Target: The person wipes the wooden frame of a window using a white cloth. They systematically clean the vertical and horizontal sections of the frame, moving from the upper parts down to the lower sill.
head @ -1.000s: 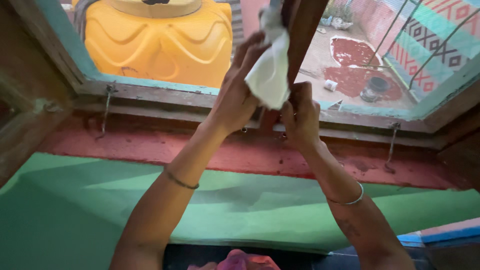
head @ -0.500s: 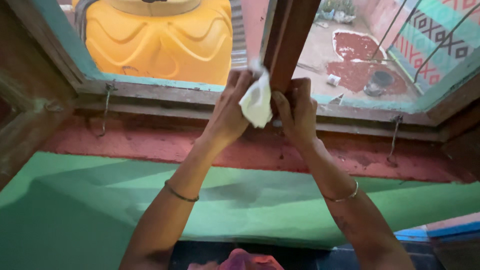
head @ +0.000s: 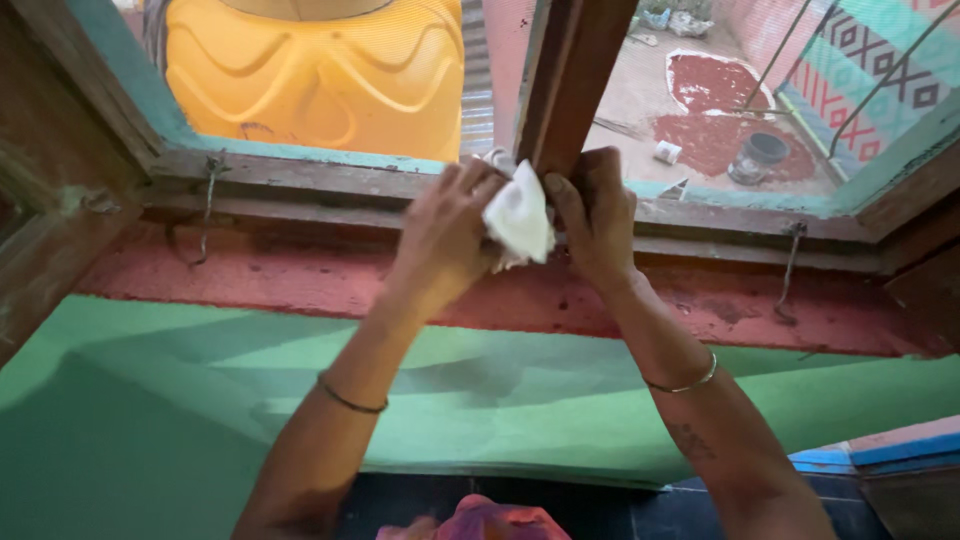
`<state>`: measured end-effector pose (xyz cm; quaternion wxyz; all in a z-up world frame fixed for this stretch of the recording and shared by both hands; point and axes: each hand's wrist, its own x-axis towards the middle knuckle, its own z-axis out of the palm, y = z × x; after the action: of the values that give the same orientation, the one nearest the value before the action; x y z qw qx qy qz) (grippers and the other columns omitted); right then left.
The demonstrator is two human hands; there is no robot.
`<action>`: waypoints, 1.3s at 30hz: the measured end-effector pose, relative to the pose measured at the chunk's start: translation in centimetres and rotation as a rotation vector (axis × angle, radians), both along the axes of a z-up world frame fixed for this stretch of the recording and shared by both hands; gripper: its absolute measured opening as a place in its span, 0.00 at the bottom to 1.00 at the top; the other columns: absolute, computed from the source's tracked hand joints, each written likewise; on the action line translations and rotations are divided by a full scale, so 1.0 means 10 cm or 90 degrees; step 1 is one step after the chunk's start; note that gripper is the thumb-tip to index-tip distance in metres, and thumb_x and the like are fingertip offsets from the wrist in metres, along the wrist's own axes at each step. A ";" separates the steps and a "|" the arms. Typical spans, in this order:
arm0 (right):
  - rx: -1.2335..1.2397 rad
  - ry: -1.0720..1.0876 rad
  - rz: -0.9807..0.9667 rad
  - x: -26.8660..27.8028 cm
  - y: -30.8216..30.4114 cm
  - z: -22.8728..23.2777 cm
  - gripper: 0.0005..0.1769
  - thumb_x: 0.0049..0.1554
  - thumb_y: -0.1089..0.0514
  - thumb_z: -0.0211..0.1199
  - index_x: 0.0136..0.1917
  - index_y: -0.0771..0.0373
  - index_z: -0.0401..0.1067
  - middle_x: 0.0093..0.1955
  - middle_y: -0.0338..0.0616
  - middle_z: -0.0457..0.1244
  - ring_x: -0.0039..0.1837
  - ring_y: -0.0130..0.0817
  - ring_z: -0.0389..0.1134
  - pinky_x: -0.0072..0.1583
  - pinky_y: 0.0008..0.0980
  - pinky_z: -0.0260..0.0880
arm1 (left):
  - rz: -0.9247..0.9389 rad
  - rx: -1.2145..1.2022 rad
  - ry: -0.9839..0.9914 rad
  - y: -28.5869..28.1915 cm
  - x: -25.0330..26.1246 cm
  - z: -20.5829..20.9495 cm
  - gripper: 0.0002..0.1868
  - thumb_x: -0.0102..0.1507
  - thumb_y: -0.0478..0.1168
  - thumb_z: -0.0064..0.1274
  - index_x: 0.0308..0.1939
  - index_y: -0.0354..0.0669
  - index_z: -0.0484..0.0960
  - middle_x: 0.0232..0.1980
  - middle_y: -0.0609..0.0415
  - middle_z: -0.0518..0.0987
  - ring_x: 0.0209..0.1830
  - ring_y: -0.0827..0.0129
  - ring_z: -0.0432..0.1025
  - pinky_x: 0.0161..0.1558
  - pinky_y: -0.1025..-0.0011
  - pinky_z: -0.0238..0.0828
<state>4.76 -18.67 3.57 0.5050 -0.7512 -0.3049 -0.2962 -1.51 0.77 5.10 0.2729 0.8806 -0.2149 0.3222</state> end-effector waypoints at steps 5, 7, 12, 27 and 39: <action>-0.029 -0.073 -0.036 0.04 -0.03 -0.04 0.15 0.69 0.54 0.61 0.54 0.67 0.61 0.40 0.51 0.67 0.40 0.39 0.71 0.43 0.36 0.69 | 0.025 0.097 -0.041 -0.02 -0.03 -0.16 0.30 0.50 0.44 0.67 0.56 0.41 0.80 0.61 0.49 0.72 0.61 0.51 0.67 0.60 0.55 0.63; -0.015 -0.035 -0.024 0.03 -0.03 -0.06 0.16 0.68 0.53 0.61 0.53 0.67 0.61 0.39 0.50 0.67 0.39 0.39 0.71 0.42 0.37 0.69 | 0.039 0.088 0.075 0.03 0.04 -0.15 0.25 0.57 0.47 0.66 0.56 0.45 0.81 0.58 0.53 0.74 0.62 0.55 0.68 0.61 0.57 0.62; -0.040 -0.052 -0.061 0.05 -0.03 -0.02 0.15 0.67 0.54 0.63 0.51 0.67 0.62 0.37 0.51 0.65 0.38 0.42 0.69 0.42 0.39 0.68 | 0.098 0.159 -0.121 -0.16 -0.06 -0.28 0.32 0.53 0.47 0.67 0.58 0.38 0.80 0.63 0.45 0.71 0.64 0.53 0.66 0.61 0.57 0.61; -0.050 -0.097 -0.075 0.12 -0.05 -0.04 0.08 0.68 0.60 0.57 0.52 0.68 0.64 0.40 0.53 0.67 0.40 0.45 0.69 0.44 0.40 0.68 | -0.091 -0.231 -0.219 -0.15 0.26 0.29 0.21 0.62 0.29 0.56 0.59 0.33 0.76 0.67 0.39 0.69 0.69 0.40 0.67 0.71 0.55 0.67; 0.005 0.002 0.007 -0.02 -0.02 0.05 0.11 0.65 0.56 0.54 0.51 0.68 0.63 0.37 0.45 0.67 0.36 0.30 0.71 0.38 0.32 0.69 | -0.082 -0.294 -0.083 -0.22 0.31 -0.17 0.32 0.64 0.32 0.56 0.70 0.34 0.61 0.56 0.38 0.77 0.58 0.39 0.73 0.57 0.53 0.72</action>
<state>4.58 -18.83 4.05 0.5104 -0.7478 -0.3070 -0.2934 1.55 -1.43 3.42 0.4727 0.7567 -0.2085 0.4005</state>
